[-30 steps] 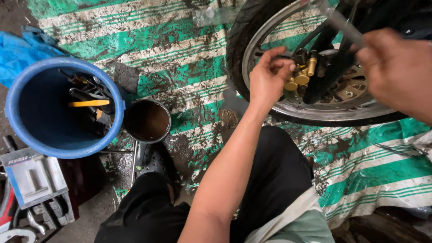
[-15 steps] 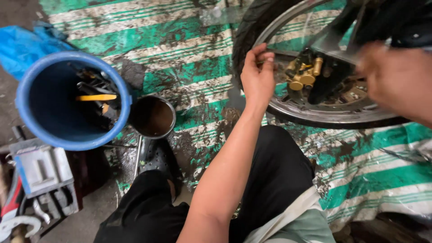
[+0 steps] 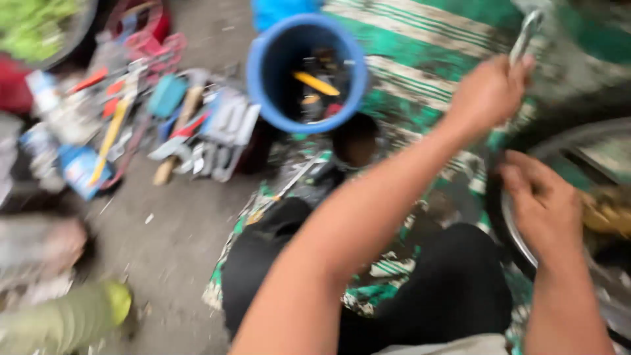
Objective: Repairing a motorcycle's front brake system using various hand tools
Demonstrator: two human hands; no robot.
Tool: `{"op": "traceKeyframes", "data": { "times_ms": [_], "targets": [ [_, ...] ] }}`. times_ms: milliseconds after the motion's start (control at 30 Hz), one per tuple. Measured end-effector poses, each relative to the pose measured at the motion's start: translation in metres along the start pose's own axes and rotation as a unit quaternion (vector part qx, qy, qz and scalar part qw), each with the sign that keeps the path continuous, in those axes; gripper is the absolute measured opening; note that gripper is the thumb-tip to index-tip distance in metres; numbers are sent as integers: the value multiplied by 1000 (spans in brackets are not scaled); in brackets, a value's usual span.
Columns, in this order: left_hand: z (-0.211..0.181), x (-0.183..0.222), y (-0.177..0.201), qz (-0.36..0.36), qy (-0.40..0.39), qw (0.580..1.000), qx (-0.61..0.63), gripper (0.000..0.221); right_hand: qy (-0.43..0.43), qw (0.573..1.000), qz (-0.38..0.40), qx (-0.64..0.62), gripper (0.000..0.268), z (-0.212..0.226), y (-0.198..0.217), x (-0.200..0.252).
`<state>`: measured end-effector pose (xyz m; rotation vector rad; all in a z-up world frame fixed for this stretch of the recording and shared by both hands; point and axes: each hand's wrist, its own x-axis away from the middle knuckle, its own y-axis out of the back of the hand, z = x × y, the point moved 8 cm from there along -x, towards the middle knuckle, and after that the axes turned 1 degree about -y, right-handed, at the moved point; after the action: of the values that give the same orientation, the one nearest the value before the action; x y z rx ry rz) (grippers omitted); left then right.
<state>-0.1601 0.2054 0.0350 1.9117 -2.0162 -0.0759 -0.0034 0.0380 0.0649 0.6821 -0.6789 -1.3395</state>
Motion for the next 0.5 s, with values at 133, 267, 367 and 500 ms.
{"op": "traceKeyframes", "data": {
  "times_ms": [133,267,367,500],
  "targets": [
    [63,-53,165,-41,-136,948,-285,41,7,1000,26,15,40,-18,-56,-7],
    [148,44,371,-119,21,964,-237,31,-2,996,20,-85,24,-75,-112,-11],
    [192,119,456,-172,150,950,-214,42,-69,977,191,-68,99,-68,-152,-13],
    [266,190,491,-208,135,938,-242,35,-129,940,314,-42,71,-54,-200,-19]
  ]
}}
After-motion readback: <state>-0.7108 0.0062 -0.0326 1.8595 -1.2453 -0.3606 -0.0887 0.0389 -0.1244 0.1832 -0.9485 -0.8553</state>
